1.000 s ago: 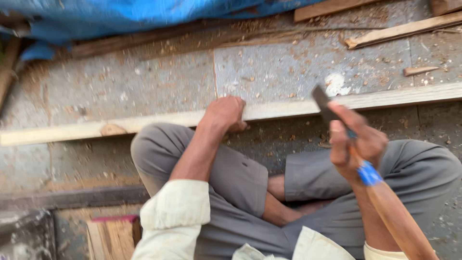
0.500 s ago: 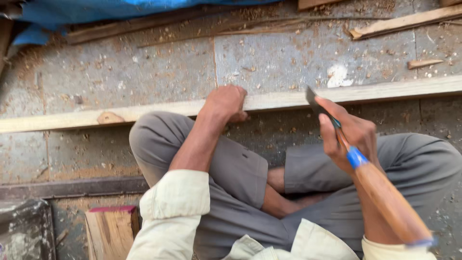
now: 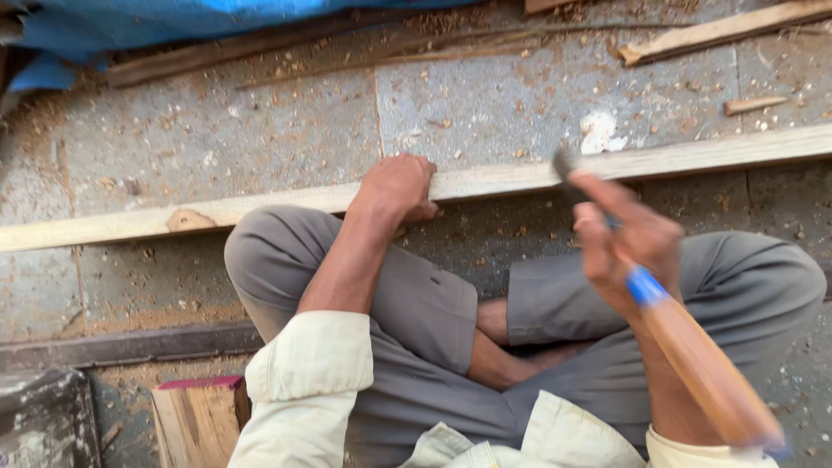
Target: The person is using a chisel to carve out a groove in a long wooden plank while sitting on the workshop floor.
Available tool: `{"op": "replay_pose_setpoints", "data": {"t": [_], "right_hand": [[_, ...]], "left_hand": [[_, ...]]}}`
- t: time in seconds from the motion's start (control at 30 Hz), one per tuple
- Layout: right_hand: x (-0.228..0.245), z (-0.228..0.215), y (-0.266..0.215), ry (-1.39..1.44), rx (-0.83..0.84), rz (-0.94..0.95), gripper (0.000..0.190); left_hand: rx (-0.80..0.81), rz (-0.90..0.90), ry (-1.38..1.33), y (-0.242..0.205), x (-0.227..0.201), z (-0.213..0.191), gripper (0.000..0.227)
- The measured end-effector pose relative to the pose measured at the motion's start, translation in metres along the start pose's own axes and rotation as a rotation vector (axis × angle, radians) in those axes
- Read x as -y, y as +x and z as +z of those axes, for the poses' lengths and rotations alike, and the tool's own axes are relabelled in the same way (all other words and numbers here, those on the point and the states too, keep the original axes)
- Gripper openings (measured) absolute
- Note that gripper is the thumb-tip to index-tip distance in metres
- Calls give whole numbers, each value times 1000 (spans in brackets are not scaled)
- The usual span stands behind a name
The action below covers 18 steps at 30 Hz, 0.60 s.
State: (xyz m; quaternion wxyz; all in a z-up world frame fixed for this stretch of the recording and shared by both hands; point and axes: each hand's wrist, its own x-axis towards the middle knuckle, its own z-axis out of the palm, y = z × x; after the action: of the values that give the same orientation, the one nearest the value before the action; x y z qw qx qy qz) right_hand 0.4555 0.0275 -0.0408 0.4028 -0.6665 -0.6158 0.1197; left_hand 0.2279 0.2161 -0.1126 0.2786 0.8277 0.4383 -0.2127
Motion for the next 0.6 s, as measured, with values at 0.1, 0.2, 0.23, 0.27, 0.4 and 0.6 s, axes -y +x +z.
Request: {"op": "replay_pose_setpoints", "data": {"t": [0.1,0.2,0.23,0.27,0.4,0.6], "right_hand": [[-2,1,5,-121,55,19,32],[-5,1,1,51,-131,-40,28],[-5,1,0,43,-147,-60,26],[-6,0,-2,35,-162,-80,25],[-9,-3,7,-8,12,77,34],[0,0,5,39,-41,21,33]], "left_hand": [[-18,22,35,4,0,-9,46],[6,-11,9,2,1,-2,47],[-4,-4,6,1,2,-1,46],[-15,2,4,-1,1,0,46],[-58,48,19,4,-1,-12,46],[-20,14,29,-2,0,1,44]]}}
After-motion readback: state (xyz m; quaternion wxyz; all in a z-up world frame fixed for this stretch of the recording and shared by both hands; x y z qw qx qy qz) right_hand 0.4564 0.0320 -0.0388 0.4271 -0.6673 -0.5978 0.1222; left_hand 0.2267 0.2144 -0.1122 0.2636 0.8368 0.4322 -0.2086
